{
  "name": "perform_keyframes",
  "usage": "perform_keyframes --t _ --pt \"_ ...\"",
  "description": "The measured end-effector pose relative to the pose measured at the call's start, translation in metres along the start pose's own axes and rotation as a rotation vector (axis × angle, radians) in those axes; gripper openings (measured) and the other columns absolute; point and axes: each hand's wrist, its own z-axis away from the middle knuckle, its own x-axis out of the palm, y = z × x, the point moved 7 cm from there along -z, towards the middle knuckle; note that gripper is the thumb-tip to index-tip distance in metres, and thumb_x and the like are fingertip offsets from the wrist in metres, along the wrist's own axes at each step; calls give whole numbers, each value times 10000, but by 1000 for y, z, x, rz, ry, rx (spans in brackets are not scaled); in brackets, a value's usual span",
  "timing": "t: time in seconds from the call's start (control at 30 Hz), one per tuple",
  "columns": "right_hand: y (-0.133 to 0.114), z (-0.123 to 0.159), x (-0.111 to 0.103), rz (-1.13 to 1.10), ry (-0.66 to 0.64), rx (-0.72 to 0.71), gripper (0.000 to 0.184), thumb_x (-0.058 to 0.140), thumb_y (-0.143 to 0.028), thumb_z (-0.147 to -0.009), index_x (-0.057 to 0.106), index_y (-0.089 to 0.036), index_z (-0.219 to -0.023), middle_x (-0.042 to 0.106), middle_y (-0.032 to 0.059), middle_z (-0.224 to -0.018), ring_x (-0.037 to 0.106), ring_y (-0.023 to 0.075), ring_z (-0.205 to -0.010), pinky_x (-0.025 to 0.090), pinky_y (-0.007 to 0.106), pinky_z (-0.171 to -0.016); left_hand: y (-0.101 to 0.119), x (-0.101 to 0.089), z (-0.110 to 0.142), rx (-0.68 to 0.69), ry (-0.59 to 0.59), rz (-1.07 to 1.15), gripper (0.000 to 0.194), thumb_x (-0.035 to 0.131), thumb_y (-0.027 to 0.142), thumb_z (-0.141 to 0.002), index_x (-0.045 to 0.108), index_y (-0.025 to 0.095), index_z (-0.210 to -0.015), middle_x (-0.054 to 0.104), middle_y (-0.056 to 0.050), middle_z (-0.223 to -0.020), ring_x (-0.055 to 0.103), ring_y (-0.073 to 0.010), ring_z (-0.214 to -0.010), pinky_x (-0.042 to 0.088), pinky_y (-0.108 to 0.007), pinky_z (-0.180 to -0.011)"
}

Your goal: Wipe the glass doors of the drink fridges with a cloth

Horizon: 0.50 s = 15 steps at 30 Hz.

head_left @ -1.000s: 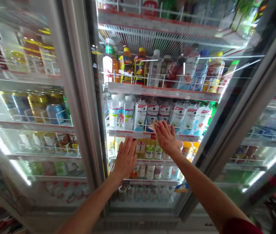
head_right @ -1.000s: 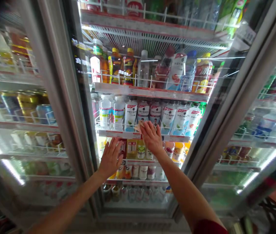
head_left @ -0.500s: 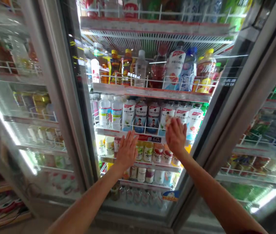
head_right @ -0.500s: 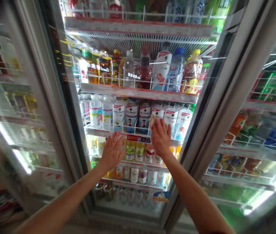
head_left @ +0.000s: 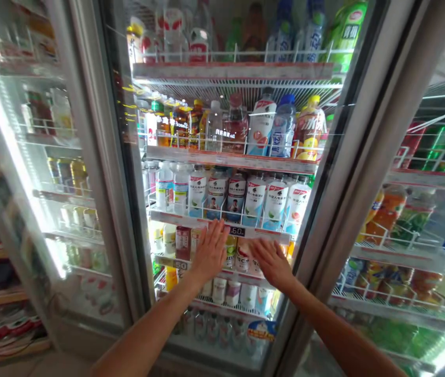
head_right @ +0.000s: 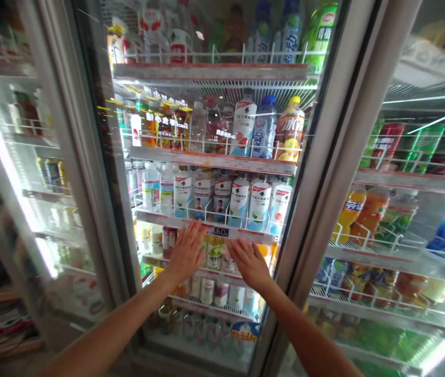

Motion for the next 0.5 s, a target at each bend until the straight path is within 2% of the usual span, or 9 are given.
perform_keyframes --t 0.07,0.1,0.2,0.27,0.33,0.43,0.5 --pt "-4 17 3 -25 -50 -64 435 420 -120 -828 510 -256 -1231 505 23 -1320 238 132 -1352 138 374 -1137 3 0 1 8 -3 -14 586 436 184 -820 262 140 -1378 242 -124 -1466 110 -247 -1381 227 -464 -1095" --pt "8 15 -2 -2 -19 -22 440 430 -132 -830 495 -251 -1248 501 36 -1323 249 145 -1349 138 390 -1134 3 0 1 12 -2 -18 584 435 183 -820 265 138 -1377 246 -126 -1464 110 -248 -1381 230 -463 -1093" --pt "69 -10 -30 139 207 283 502 459 -198 -839 394 -212 -1336 416 103 -1385 269 226 -1343 174 480 -1101 4 3 0 18 -6 -9 596 436 175 -815 256 139 -1382 235 -131 -1467 101 -247 -1382 226 -470 -1094" --pt "90 -19 -43 196 317 411 531 459 -212 -839 355 -197 -1360 360 124 -1417 262 260 -1342 204 511 -1079 5 6 -1 29 -9 10 598 438 178 -816 252 147 -1384 227 -131 -1470 97 -246 -1383 218 -476 -1097" --pt "77 -15 -39 187 272 369 520 463 -196 -837 373 -203 -1349 380 114 -1408 250 247 -1348 212 494 -1083 6 8 -1 48 -6 29 586 439 182 -819 267 148 -1378 231 -131 -1468 100 -249 -1382 214 -479 -1098" --pt "33 3 -17 115 39 126 455 463 -161 -837 456 -253 -1282 498 54 -1325 284 172 -1337 186 411 -1116 2 8 0 68 -6 47 561 441 180 -818 304 147 -1361 243 -130 -1464 110 -252 -1381 219 -475 -1098" --pt "25 4 -12 106 -28 64 433 460 -166 -841 477 -269 -1261 535 37 -1288 316 157 -1321 175 393 -1121 -3 6 -1 71 -4 53 552 443 180 -817 317 149 -1354 247 -128 -1464 113 -251 -1380 226 -472 -1095"
